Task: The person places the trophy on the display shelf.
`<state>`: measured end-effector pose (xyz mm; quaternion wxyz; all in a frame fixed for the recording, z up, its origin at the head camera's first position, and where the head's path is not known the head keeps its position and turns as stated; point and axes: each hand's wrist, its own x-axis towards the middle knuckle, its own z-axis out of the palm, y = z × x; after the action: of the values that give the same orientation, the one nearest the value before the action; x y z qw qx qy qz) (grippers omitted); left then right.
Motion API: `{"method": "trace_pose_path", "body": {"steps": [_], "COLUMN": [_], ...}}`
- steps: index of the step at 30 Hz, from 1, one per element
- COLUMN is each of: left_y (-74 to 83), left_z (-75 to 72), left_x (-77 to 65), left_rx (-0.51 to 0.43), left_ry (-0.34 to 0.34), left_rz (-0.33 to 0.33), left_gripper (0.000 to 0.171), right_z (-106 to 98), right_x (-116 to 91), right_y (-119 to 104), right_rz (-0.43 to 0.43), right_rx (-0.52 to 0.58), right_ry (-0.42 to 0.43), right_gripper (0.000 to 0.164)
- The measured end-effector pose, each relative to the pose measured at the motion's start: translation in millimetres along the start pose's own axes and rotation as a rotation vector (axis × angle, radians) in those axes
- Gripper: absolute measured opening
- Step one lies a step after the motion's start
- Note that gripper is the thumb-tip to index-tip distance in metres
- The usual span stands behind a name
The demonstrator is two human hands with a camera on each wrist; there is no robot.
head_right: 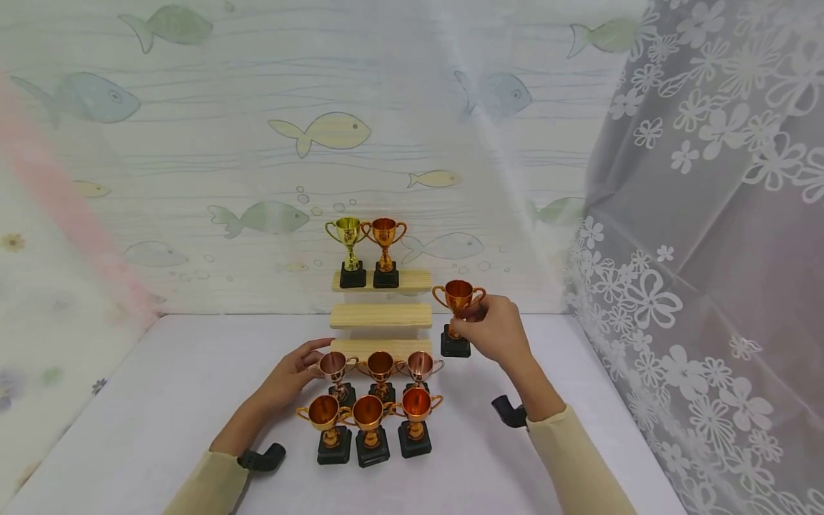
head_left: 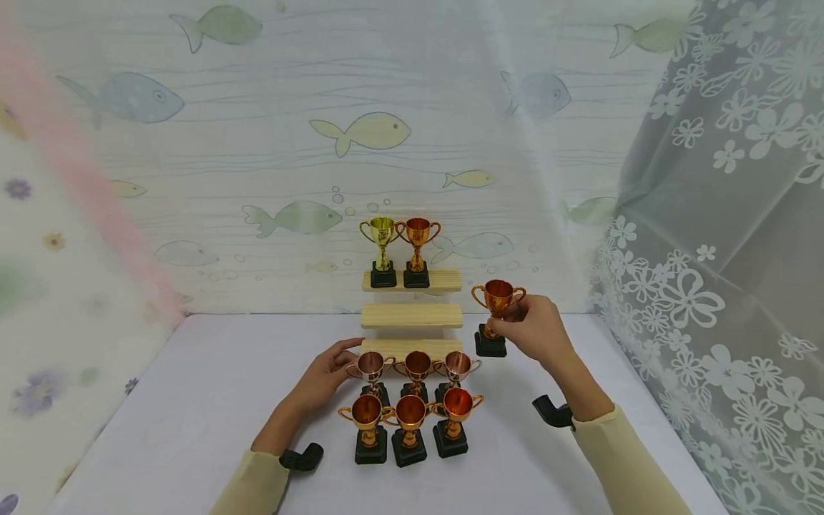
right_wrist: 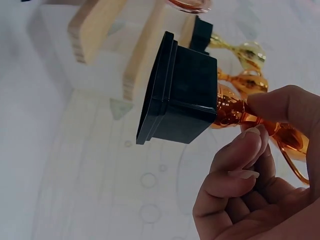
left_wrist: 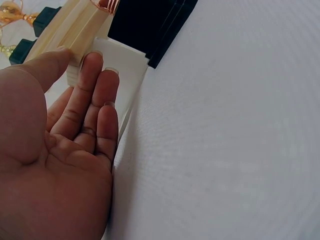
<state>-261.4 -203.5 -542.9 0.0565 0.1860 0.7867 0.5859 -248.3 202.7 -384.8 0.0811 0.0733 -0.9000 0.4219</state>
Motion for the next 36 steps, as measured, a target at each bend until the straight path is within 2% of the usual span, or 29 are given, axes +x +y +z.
{"method": "trace_pose_path", "body": {"steps": [13, 36], "left_y": [-1.0, 0.4], "left_z": [-0.4, -0.2], "left_x": [-0.9, -0.6], "left_rx": [0.004, -0.029], "left_ry": [0.001, -0.015], "left_rz": [0.001, 0.005], "left_gripper": [0.055, 0.055], "right_z": [-3, 5], "right_x": [25, 72], "right_y": [-25, -53], "right_rz": [-0.050, -0.015], "right_rx": [0.021, 0.043], "right_ry": [-0.001, 0.006], "right_gripper": [0.028, 0.028]}}
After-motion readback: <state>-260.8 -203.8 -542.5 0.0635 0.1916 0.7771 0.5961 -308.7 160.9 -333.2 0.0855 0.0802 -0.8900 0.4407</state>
